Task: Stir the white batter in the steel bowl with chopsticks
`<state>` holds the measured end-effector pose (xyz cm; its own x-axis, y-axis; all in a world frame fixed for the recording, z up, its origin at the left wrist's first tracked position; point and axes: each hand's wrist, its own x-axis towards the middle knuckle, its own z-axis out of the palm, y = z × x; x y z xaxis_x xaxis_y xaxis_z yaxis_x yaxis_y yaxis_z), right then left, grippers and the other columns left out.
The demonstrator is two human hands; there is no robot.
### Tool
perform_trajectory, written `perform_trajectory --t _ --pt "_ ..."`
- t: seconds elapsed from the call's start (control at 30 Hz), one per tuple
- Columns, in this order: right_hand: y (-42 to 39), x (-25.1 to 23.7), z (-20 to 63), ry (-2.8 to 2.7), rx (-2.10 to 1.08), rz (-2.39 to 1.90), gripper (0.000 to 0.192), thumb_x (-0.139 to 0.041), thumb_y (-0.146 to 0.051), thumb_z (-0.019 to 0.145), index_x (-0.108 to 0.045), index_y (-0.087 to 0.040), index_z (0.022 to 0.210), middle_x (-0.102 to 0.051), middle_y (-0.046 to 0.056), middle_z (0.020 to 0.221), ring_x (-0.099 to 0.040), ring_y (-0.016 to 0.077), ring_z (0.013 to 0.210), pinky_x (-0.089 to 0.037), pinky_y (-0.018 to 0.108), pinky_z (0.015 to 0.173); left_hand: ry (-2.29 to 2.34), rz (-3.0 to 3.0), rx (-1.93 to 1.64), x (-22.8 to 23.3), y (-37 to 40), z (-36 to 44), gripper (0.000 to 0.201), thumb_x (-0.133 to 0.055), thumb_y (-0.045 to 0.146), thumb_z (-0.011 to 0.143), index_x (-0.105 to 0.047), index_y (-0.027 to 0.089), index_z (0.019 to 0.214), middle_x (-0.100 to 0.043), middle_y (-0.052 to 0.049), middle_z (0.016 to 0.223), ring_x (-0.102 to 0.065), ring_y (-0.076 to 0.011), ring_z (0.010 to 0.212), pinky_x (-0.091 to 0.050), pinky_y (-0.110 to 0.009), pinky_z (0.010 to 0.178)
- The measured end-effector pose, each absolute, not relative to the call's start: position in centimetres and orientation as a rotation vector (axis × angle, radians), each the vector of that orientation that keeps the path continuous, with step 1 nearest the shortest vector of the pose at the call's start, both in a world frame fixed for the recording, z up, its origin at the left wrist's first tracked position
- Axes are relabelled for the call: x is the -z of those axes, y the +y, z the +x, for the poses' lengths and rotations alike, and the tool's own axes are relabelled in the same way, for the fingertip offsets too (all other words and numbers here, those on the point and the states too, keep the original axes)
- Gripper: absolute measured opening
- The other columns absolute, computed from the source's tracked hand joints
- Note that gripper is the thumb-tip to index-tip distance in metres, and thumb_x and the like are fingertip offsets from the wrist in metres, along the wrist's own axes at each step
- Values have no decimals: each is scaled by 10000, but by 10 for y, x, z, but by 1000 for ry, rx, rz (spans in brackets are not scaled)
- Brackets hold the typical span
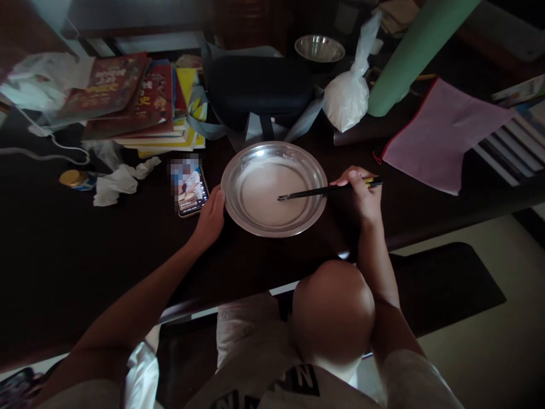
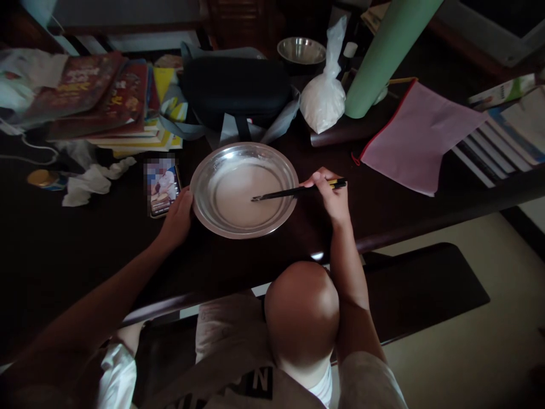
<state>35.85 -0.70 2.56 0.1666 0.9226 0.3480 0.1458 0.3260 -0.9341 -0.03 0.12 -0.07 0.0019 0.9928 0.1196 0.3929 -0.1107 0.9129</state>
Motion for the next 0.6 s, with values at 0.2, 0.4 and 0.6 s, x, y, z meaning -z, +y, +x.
perform_trajectory --t 0.2,0.4,0.6 --pt "-7 -27 358 -1415 -779 -1101 445 -765 -693 870 -787 -271 729 -800 10 759 -812 211 808 -658 375 826 1488 1566 -1062 -5 0 3 783 -415 824 992 -671 143 1283 -749 -173 1331 -648 -339 1329 -465 -516 1238" --pt "-8 -27 358 -1345 -792 -1115 482 -745 -704 880 -760 -262 688 -769 2 696 -804 213 752 -653 379 779 1457 1594 -1051 -6 0 3 795 -386 851 995 -674 157 1257 -745 -152 1304 -646 -335 1303 -471 -511 1224" --pt "-7 -28 358 -1339 -734 -1120 446 -756 -691 878 -779 -280 708 -790 3 725 -800 215 774 -643 385 802 1463 1582 -1066 -5 0 2 717 -407 820 1009 -691 191 1203 -761 -112 1271 -647 -336 1281 -479 -510 1212"
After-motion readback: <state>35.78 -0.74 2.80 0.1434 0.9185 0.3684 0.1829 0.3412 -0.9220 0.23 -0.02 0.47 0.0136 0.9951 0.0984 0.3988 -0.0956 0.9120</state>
